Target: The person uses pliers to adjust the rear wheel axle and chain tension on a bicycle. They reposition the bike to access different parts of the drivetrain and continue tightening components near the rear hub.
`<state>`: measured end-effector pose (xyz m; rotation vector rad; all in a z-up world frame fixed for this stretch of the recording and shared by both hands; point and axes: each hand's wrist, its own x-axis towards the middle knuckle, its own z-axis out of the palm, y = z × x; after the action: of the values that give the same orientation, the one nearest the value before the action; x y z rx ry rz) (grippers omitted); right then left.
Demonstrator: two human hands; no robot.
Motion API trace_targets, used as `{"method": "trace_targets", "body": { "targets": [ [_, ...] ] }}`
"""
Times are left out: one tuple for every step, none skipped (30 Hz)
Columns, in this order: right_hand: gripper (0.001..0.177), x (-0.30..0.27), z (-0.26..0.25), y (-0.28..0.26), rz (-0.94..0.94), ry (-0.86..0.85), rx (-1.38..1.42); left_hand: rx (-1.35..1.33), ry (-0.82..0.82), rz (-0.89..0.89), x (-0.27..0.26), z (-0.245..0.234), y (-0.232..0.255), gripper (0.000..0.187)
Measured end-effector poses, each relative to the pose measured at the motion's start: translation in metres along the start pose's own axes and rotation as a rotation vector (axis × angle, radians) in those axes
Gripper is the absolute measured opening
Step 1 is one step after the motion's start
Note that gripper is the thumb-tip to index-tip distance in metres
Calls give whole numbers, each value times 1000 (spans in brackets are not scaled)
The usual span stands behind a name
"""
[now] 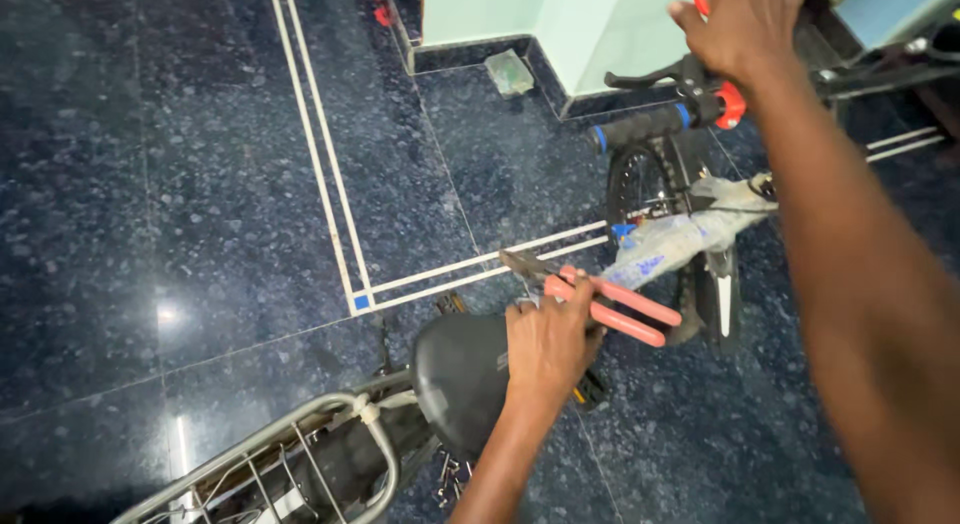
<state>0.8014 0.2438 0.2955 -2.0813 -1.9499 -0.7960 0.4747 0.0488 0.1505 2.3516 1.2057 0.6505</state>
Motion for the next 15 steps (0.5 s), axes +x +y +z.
{"method": "trace_targets", "body": {
  "targets": [
    [37, -2, 9, 2, -24, 116, -10, -5, -4, 1, 0, 0, 1, 66],
    [34, -6, 14, 2, -43, 240, -24, 1, 1, 4, 0, 0, 1, 68],
    [34, -7, 17, 2, -60, 364, -39, 6, 6, 7, -1, 0, 1, 71],
    [29, -7, 17, 2, -14, 302, -2, 7, 4, 8, -3, 1, 2, 74],
    [26, -4, 16, 2, 31, 239, 34, 7, 5, -3, -2, 2, 2, 72],
    [25, -5, 13, 3, 81, 170, 67, 3, -1, -11, -3, 3, 3, 71],
    [27, -8, 11, 4, 105, 147, 79, -1, -7, -19, -3, 4, 4, 70],
    [30, -9, 8, 4, 131, 131, 91, 7, -11, -17, -4, 4, 5, 70],
    [33, -11, 6, 5, 158, 115, 103, 15, -15, -14, -5, 3, 6, 71],
    [29, -15, 7, 6, 122, 180, 121, 26, -19, -11, -7, 3, 7, 71],
    [27, -21, 11, 7, 87, 245, 138, 28, -16, -9, -9, 3, 10, 71],
    [28, -24, 15, 10, 52, 312, 158, 33, -11, -7, -11, 3, 12, 72],
    [29, -26, 18, 16, 7, 334, 169, 38, -7, -6, -12, 4, 15, 73],
    [29, -32, 21, 21, -37, 352, 180, 63, -30, -6, -14, 6, 17, 74],
    [31, -37, 25, 26, -62, 371, 185, 89, -53, -6, -17, 9, 18, 74]
  ]
}}
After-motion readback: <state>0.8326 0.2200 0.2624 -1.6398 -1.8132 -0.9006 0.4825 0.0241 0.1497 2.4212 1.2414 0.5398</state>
